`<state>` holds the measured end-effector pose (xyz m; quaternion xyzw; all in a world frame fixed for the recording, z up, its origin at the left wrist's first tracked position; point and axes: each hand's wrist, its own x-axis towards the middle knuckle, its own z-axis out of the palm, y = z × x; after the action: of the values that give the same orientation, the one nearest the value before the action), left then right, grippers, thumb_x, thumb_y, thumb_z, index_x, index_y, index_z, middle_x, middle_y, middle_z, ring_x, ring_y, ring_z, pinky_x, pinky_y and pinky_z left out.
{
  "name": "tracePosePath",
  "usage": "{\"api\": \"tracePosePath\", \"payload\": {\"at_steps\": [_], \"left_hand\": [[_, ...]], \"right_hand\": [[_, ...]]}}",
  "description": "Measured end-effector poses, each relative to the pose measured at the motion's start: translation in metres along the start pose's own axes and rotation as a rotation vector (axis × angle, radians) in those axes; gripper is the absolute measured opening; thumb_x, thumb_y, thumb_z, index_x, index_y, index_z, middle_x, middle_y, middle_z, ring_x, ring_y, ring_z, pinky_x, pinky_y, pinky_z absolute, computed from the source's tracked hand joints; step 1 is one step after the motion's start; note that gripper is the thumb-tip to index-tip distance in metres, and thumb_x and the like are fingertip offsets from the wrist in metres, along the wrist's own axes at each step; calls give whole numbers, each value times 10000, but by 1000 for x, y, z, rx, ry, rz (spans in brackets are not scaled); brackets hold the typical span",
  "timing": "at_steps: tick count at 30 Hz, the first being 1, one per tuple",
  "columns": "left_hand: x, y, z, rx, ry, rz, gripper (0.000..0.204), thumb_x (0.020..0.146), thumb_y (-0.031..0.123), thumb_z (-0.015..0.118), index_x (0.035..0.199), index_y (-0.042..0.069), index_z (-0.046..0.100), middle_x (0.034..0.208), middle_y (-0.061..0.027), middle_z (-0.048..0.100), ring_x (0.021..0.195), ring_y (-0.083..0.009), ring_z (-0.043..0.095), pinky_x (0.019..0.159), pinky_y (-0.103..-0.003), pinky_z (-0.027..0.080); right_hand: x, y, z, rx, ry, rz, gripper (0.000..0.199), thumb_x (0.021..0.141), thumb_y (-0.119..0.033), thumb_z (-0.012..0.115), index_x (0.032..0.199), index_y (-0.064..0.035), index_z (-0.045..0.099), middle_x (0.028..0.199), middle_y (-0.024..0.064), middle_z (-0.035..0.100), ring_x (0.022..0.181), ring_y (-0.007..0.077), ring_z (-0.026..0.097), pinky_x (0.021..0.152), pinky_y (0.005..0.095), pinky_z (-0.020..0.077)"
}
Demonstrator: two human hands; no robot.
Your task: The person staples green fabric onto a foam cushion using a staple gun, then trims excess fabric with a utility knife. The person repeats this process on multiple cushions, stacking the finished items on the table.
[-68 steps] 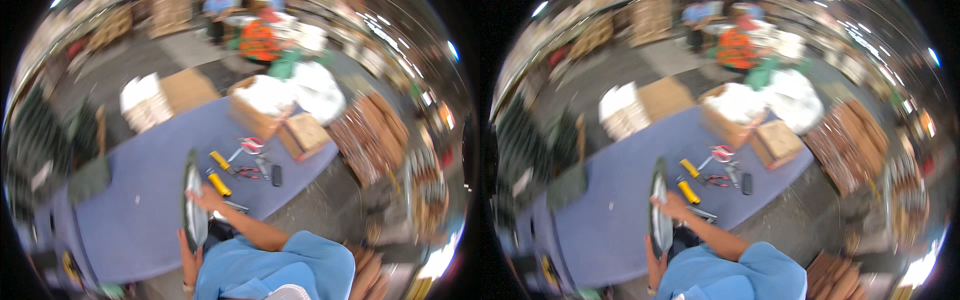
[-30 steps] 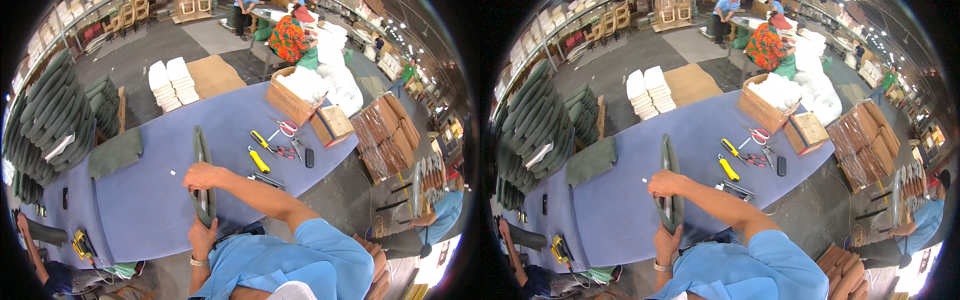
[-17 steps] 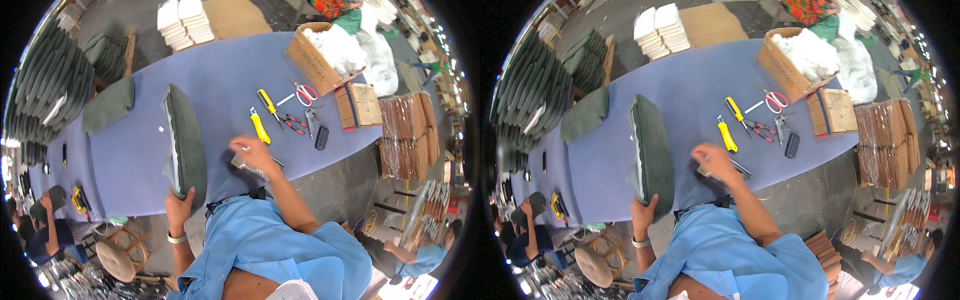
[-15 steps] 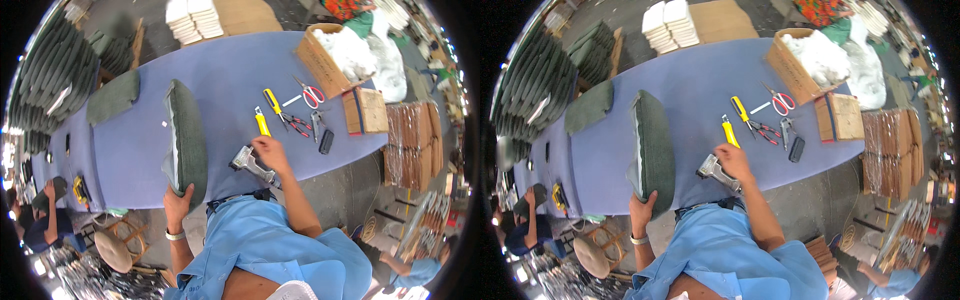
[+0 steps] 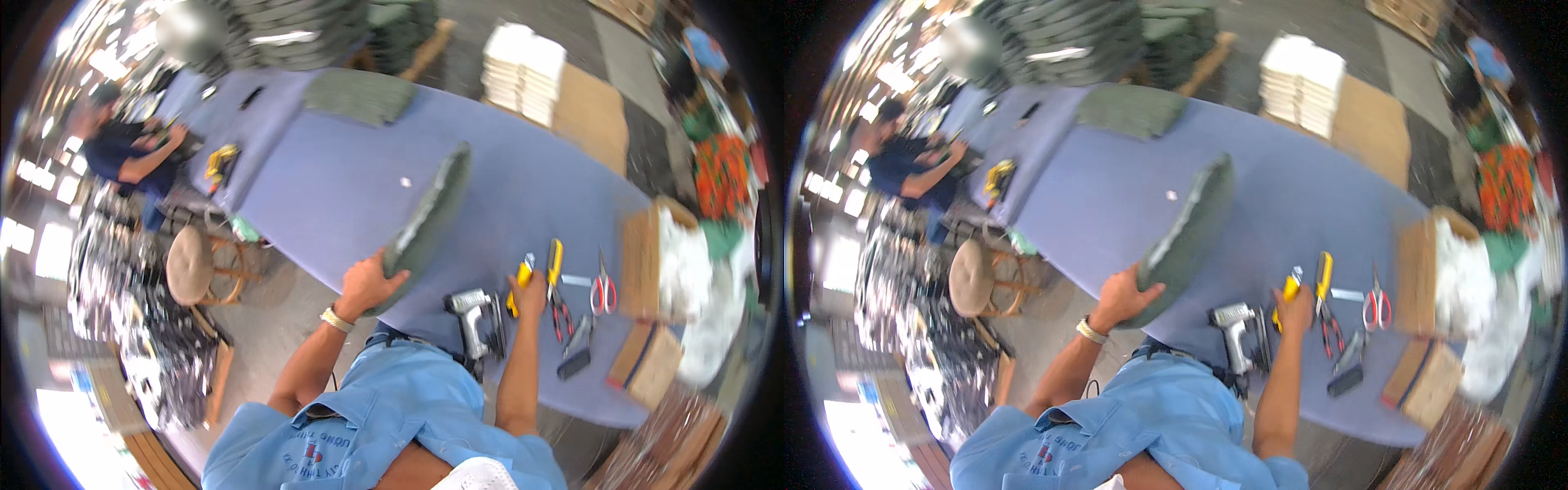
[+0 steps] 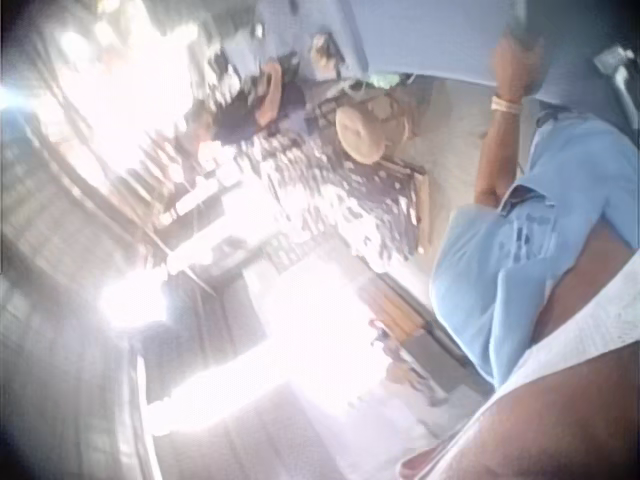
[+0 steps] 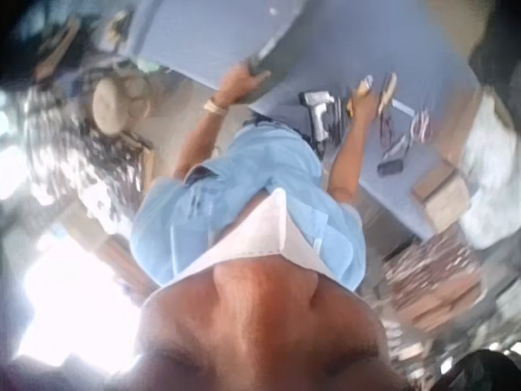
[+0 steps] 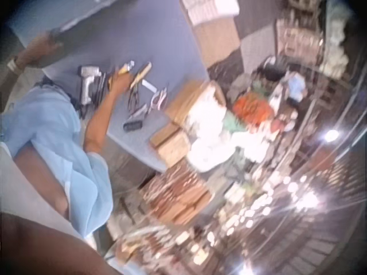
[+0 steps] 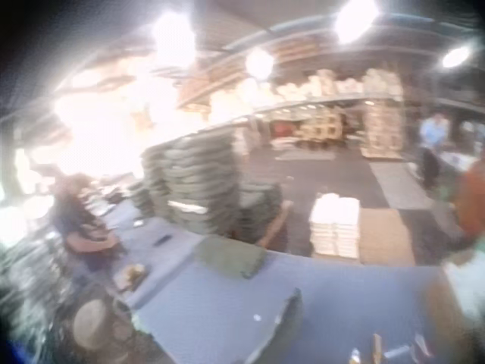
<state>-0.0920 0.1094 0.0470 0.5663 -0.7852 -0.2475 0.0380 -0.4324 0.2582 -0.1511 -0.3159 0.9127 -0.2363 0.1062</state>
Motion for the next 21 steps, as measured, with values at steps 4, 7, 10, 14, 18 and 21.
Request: {"api": "tracePosePath", "payload": {"at_steps": [4,7,10,14,18,21], "left_hand": [[-15,11,-7,24,-60,-17,642,885,535,707,1241,4,642,888,-247,743,856,-453,729,776,-539,582],[-18,20,9,-38,-77,37,688,896,539,685,1264,-37,603,871,-257,737,832,-463,728,770,-542,587],[-17,17,5,-92,-127,31,736,907,544,667,1300,-71,564,879,-276,732,830,-472,727,766,-550,588],[-13,13,-1,-99,-204,118,789,930,577,642,1372,-66,519,864,-285,729,826,-478,730,745,-563,596],[-4,1,-1,-122,-255,193,752,963,597,595,1344,-50,550,838,-295,719,813,-483,728,733,-566,596],[3,-1,-16,-148,-334,269,666,1002,562,547,1280,-40,607,829,-293,716,810,-485,723,737,-568,590]], "right_hand": [[13,-3,10,104,-68,3,462,875,-315,764,1217,-43,615,1063,164,708,965,371,700,840,469,555],[37,0,15,665,-144,70,330,956,-253,665,1214,-55,607,905,118,696,777,258,685,676,379,556],[36,-62,-4,1103,-281,192,225,1032,-239,560,1197,-93,605,845,84,689,644,169,633,555,312,512],[25,-127,-25,1162,-447,151,214,1063,-225,524,1224,-99,589,849,93,704,612,164,633,516,316,510],[-2,-172,-24,1103,-376,74,246,1059,-187,534,1287,-108,579,974,141,726,651,195,664,572,332,560],[-11,-185,-29,1215,-325,116,316,1055,-176,533,1363,-111,558,1062,166,722,696,218,686,600,329,581]]}}
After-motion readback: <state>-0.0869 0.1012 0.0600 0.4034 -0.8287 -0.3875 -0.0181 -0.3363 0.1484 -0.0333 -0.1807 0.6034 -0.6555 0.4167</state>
